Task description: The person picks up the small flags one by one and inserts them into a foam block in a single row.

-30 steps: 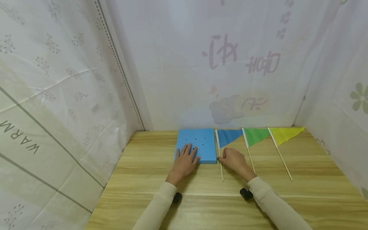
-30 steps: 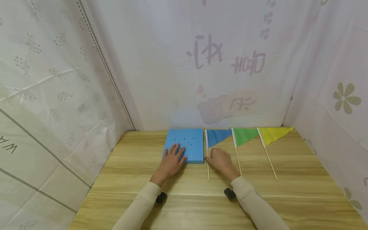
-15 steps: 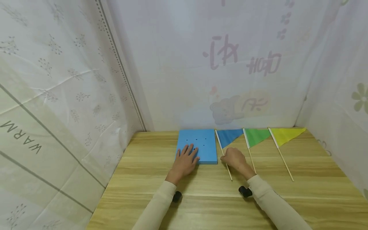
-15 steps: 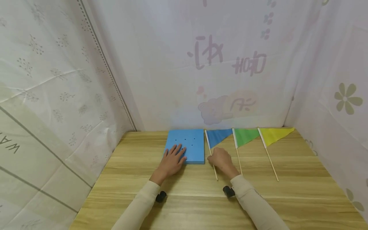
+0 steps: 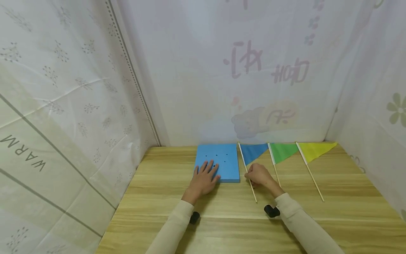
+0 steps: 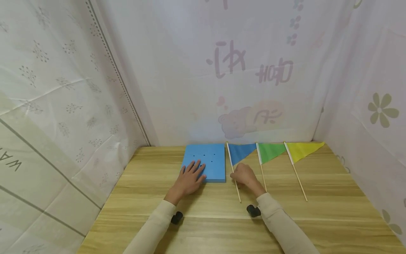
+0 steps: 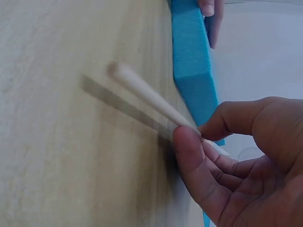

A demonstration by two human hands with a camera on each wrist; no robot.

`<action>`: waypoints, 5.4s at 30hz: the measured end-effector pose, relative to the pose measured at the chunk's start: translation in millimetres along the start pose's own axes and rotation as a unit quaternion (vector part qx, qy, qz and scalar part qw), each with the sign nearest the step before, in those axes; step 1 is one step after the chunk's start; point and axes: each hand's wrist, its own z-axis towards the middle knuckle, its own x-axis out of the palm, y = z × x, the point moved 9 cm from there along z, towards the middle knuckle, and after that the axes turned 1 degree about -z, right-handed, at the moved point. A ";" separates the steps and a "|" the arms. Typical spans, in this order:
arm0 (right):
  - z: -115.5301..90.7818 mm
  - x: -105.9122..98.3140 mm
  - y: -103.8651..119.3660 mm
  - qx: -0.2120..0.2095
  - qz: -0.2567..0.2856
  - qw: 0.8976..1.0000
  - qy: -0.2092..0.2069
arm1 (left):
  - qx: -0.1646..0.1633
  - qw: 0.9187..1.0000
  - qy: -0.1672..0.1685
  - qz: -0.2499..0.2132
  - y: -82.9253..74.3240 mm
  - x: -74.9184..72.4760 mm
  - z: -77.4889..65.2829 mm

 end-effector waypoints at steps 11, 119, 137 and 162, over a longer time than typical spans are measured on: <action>0.7 -9.5 8.1 0.011 0.013 1.000 0.005 | 0.003 1.000 0.004 -0.027 -1.5 -3.3 0.4; 97.6 27.1 192.3 -0.230 0.019 0.964 -0.133 | -0.001 1.000 0.027 -0.015 0.4 -6.2 2.9; 92.0 13.3 184.8 -0.224 0.004 0.964 -0.145 | -0.009 0.999 0.032 -0.024 -0.6 -5.7 2.2; 38.4 -102.6 77.0 -0.163 -0.036 0.966 -0.197 | -0.003 0.999 0.025 -0.036 -0.4 -1.3 3.0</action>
